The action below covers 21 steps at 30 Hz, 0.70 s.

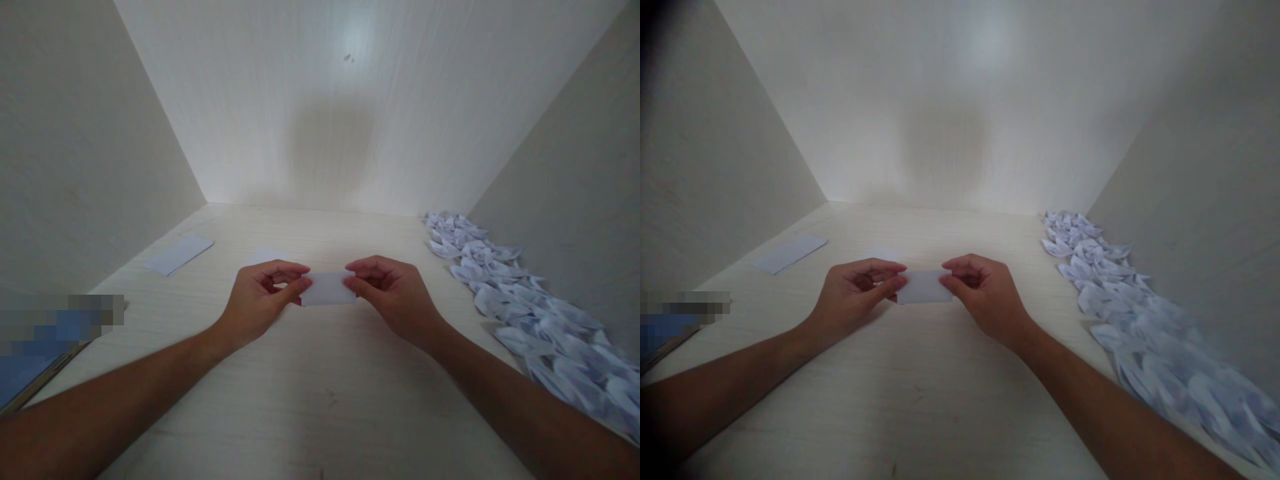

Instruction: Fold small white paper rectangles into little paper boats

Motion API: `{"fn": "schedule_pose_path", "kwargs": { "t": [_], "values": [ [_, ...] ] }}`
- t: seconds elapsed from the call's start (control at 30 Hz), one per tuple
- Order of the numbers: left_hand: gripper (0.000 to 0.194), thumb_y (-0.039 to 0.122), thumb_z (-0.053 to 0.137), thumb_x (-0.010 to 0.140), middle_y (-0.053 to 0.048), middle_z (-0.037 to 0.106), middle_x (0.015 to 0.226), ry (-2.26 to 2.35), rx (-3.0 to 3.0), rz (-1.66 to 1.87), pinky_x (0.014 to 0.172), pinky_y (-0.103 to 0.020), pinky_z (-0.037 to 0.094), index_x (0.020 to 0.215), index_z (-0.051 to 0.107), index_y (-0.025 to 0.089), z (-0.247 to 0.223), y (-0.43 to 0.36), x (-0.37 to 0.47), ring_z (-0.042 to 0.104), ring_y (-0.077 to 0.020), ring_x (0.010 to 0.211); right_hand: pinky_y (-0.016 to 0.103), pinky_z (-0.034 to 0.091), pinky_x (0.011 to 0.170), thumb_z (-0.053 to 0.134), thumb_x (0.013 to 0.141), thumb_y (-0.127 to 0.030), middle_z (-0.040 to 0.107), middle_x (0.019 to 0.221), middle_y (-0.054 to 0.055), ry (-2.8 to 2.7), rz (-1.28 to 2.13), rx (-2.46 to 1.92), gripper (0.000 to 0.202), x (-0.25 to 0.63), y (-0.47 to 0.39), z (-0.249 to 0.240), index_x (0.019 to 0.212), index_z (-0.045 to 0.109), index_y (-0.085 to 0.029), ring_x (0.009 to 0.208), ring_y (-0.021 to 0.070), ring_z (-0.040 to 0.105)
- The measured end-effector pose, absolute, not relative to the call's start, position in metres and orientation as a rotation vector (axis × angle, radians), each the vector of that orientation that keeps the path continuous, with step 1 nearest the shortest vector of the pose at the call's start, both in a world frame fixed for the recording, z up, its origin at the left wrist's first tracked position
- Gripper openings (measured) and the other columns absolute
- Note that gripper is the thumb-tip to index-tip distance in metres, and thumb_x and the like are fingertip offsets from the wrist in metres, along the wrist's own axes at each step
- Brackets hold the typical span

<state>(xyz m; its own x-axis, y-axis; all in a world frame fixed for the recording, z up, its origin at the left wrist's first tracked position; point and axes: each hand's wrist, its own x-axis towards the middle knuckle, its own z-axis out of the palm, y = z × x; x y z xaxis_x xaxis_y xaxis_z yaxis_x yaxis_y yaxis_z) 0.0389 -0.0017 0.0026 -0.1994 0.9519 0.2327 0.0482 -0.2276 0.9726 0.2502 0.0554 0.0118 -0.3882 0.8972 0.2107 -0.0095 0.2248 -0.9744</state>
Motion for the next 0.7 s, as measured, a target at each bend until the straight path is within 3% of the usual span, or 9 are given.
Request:
{"fn": "schedule_pose_path", "kwargs": {
  "t": [0.3,0.7],
  "values": [
    [0.016,0.020,0.085,0.069,-0.001,0.076,0.068,1.303,1.309,1.524,0.052,-0.018,0.062,0.082,0.079,0.014,0.0071,-0.0030,0.0407,0.069,-0.0113,0.055,0.031,0.060,0.070,0.085,0.070,-0.036,0.078,0.080,0.004,-1.622,1.293,-0.881,0.026,0.2507,0.0560,0.0110,0.088,0.076,-0.019,0.071,0.0175,0.073],
    [0.025,0.033,0.088,0.068,-0.005,0.077,0.071,1.361,1.353,1.490,0.055,-0.028,0.065,0.083,0.078,0.015,0.0064,-0.0032,0.0383,0.073,-0.0189,0.061,0.032,0.060,0.070,0.087,0.070,-0.039,0.078,0.079,0.005,-1.649,1.269,-0.899,0.029,0.2521,0.0556,0.0136,0.087,0.075,-0.019,0.071,0.0186,0.073]
  ]
}}
